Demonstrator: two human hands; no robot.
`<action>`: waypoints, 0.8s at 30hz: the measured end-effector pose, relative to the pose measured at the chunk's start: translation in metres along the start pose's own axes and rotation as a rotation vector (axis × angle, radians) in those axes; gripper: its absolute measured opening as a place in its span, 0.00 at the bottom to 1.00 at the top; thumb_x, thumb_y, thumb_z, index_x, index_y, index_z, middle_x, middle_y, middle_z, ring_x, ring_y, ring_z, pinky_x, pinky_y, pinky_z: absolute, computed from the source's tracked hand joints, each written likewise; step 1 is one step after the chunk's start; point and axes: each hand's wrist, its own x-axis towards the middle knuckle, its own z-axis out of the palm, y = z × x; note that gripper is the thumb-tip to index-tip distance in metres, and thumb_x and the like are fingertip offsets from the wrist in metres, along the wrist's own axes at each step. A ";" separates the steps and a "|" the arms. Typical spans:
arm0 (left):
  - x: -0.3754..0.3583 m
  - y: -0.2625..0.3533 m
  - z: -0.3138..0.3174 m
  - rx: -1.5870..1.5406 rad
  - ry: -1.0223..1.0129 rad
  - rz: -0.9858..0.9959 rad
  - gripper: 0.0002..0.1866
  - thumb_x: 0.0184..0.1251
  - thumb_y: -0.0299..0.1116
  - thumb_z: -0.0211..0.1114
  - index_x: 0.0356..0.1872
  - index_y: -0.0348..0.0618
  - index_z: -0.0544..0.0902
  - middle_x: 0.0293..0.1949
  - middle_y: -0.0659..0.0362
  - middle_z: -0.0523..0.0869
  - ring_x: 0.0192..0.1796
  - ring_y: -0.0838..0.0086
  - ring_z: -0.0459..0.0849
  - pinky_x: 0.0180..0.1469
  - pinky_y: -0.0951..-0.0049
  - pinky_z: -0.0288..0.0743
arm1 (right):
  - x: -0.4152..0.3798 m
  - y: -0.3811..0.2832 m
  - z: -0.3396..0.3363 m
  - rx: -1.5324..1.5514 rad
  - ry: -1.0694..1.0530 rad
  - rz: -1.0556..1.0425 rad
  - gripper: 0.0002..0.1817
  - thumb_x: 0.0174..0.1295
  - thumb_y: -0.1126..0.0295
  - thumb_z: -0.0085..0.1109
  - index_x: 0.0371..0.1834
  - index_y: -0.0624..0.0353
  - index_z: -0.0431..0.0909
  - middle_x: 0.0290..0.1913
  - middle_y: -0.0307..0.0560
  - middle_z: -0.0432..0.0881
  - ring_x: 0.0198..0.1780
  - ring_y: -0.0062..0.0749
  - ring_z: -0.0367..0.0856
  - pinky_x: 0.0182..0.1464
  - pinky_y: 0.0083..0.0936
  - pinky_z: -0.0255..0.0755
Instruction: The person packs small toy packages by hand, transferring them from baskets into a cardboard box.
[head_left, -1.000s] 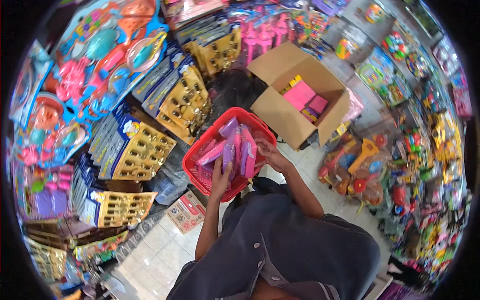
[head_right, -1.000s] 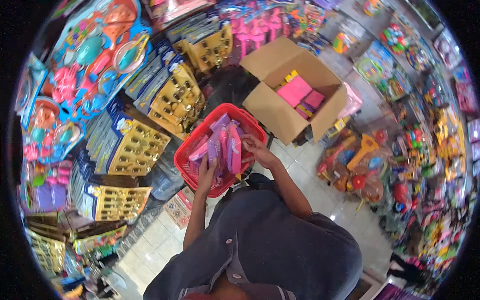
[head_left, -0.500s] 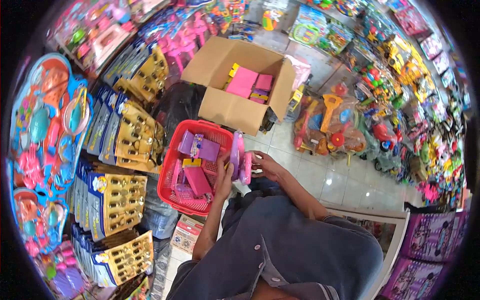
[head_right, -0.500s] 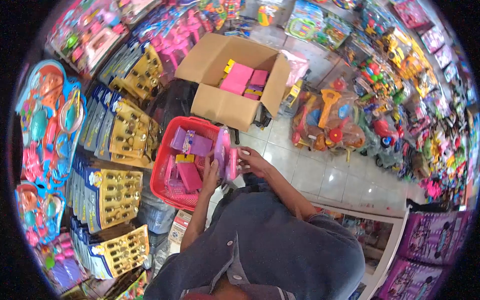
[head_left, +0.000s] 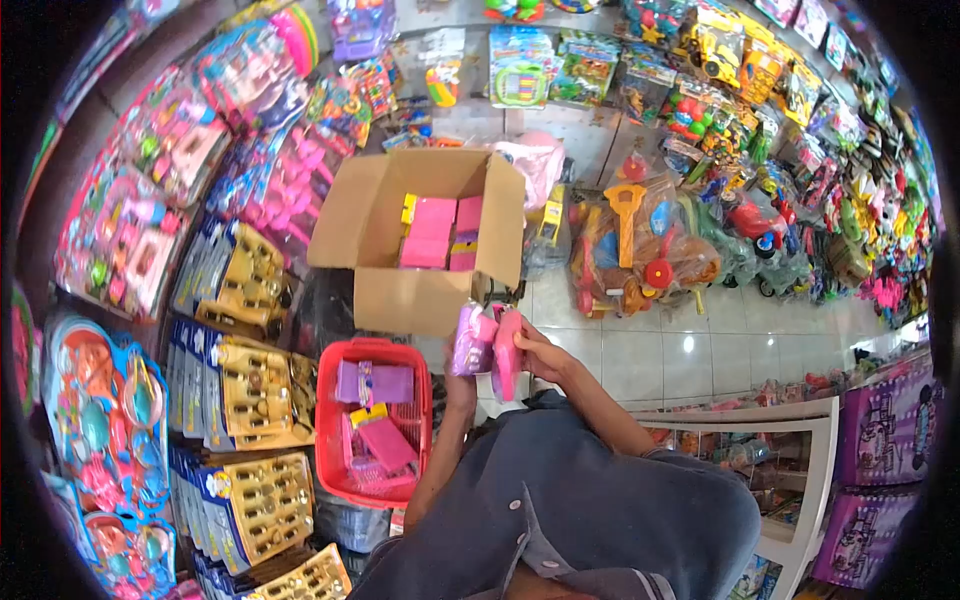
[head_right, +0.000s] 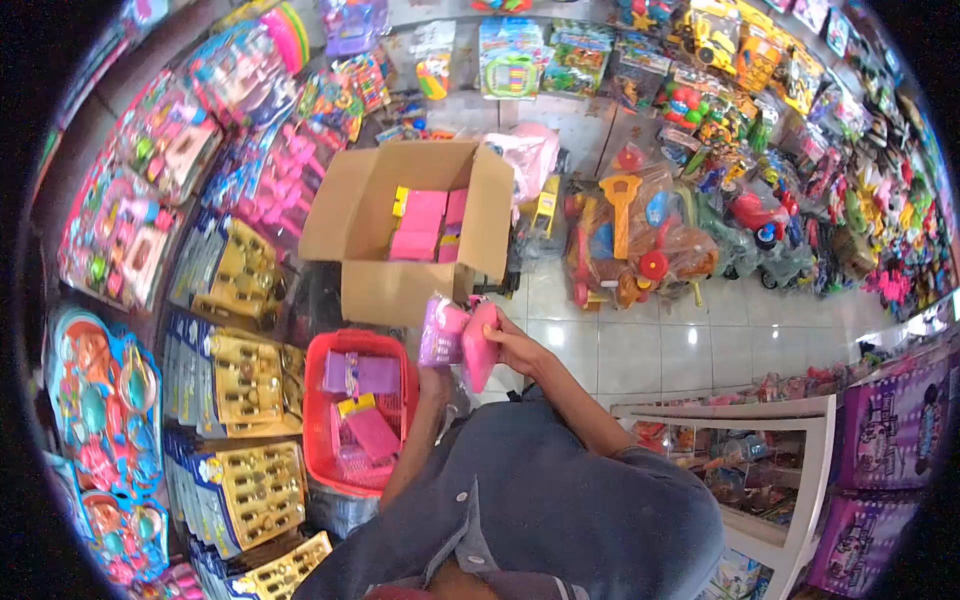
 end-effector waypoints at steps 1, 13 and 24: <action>0.012 0.000 0.014 0.103 -0.026 -0.037 0.36 0.81 0.60 0.41 0.77 0.42 0.61 0.74 0.55 0.67 0.77 0.66 0.62 0.77 0.63 0.55 | 0.001 -0.008 -0.011 -0.004 -0.010 -0.064 0.48 0.66 0.47 0.64 0.83 0.38 0.45 0.71 0.41 0.68 0.70 0.34 0.71 0.69 0.44 0.70; 0.113 -0.022 0.140 0.305 -0.372 -0.330 0.31 0.83 0.44 0.49 0.79 0.45 0.56 0.78 0.56 0.61 0.78 0.69 0.61 0.77 0.66 0.58 | -0.032 -0.118 -0.126 0.004 -0.028 -0.346 0.45 0.70 0.51 0.58 0.83 0.52 0.45 0.77 0.44 0.60 0.74 0.36 0.65 0.68 0.42 0.64; 0.172 -0.071 0.171 0.143 -0.217 -0.541 0.34 0.79 0.63 0.40 0.73 0.50 0.66 0.65 0.57 0.78 0.64 0.66 0.81 0.61 0.61 0.80 | -0.016 -0.140 -0.190 -0.387 0.254 -0.393 0.50 0.61 0.63 0.73 0.81 0.56 0.49 0.79 0.49 0.53 0.80 0.40 0.50 0.77 0.40 0.56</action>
